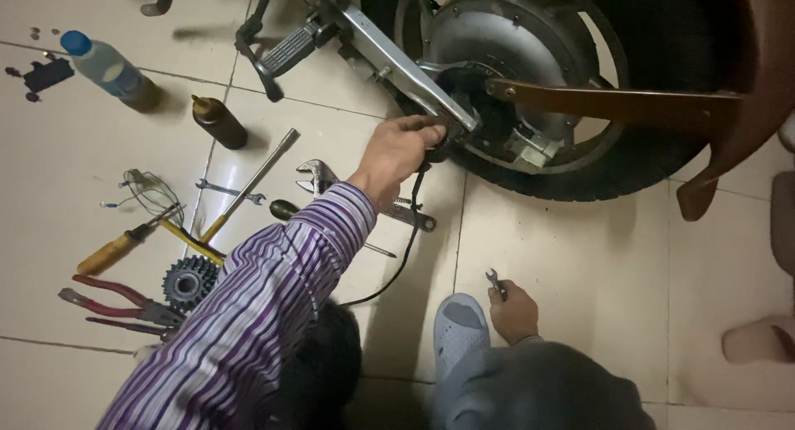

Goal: The person works on the rear wheel area of a motorcycle, using a screwdriver to adjust a cable or wire near the brake assembly. They manipulate the cable with their hands and use the tool to tighten or loosen a component.

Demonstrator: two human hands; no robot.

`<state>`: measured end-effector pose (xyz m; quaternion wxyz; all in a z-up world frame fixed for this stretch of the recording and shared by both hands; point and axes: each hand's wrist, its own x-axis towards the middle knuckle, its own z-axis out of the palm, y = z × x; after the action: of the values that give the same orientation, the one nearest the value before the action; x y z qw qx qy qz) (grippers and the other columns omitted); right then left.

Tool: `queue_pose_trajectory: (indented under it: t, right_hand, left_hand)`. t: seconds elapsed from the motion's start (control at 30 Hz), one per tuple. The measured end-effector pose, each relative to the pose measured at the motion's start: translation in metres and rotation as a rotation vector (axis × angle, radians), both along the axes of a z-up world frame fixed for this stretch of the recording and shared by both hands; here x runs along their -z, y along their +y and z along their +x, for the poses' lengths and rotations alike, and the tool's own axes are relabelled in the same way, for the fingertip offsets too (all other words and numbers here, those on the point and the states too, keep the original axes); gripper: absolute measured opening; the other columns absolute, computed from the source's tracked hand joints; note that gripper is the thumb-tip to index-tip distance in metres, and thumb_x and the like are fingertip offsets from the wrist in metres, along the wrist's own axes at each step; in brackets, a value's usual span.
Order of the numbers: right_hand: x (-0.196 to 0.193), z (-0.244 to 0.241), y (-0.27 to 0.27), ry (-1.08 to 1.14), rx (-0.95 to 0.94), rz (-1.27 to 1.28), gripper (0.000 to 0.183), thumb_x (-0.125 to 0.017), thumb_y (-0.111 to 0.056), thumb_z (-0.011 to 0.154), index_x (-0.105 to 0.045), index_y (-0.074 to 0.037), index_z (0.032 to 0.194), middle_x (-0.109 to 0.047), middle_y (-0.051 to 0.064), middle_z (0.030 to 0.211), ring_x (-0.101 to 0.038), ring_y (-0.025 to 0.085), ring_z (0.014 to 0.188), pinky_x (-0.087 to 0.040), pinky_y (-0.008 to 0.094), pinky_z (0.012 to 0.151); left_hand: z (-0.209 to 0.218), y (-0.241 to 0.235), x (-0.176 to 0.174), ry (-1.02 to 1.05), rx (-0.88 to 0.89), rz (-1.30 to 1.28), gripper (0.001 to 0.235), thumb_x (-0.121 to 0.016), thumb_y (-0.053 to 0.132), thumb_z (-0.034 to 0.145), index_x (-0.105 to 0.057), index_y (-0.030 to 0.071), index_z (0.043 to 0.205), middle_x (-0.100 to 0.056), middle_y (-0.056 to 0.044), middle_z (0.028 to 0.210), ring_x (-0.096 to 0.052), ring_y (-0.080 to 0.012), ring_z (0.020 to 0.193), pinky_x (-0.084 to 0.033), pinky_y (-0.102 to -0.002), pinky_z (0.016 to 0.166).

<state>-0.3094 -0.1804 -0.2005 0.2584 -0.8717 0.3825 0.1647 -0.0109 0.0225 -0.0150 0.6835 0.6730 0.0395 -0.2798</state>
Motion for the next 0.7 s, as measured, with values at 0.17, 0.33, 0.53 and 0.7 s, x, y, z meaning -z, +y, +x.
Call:
queue_pose_trajectory:
  t: [0.17, 0.33, 0.53, 0.7]
  right_hand:
    - [-0.012, 0.003, 0.006, 0.033, -0.055, -0.033, 0.039, -0.055, -0.027, 0.099, -0.066, -0.004, 0.129, -0.073, 0.016, 0.099, -0.072, 0.034, 0.104, -0.054, 0.048, 0.095]
    - [-0.002, -0.003, 0.001, 0.038, -0.110, -0.048, 0.040, -0.062, -0.025, 0.096, -0.062, -0.005, 0.131, -0.068, 0.017, 0.099, -0.072, 0.036, 0.102, -0.056, 0.050, 0.092]
    - [0.013, -0.008, -0.009, 0.081, -0.137, -0.063, 0.045, -0.064, -0.037, 0.094, -0.062, -0.011, 0.132, -0.068, 0.013, 0.101, -0.072, 0.033, 0.103, -0.056, 0.049, 0.094]
    - [-0.024, 0.018, 0.001, 0.042, -0.104, -0.006, 0.052, -0.063, -0.045, 0.094, -0.065, -0.008, 0.130, -0.069, 0.020, 0.108, -0.069, 0.038, 0.112, -0.052, 0.051, 0.100]
  left_hand:
    - [-0.003, -0.009, 0.009, 0.050, -0.073, -0.120, 0.045, -0.076, 0.023, 0.081, -0.072, 0.002, 0.120, -0.074, -0.023, 0.099, -0.072, -0.0265, 0.093, -0.063, -0.036, 0.072]
    - [-0.010, -0.007, -0.008, 0.126, -0.124, -0.189, 0.050, -0.077, 0.027, 0.081, -0.069, -0.006, 0.118, -0.071, -0.022, 0.096, -0.070, -0.0260, 0.088, -0.062, -0.038, 0.069]
    - [0.008, -0.029, 0.028, 0.137, -0.145, -0.220, 0.041, -0.082, 0.024, 0.078, -0.070, -0.005, 0.105, -0.072, -0.018, 0.085, -0.073, -0.0257, 0.076, -0.062, -0.036, 0.061]
    - [0.010, -0.029, 0.019, 0.171, -0.184, -0.213, 0.045, -0.082, 0.018, 0.079, -0.067, -0.009, 0.111, -0.071, -0.022, 0.091, -0.072, -0.0279, 0.084, -0.061, -0.036, 0.066]
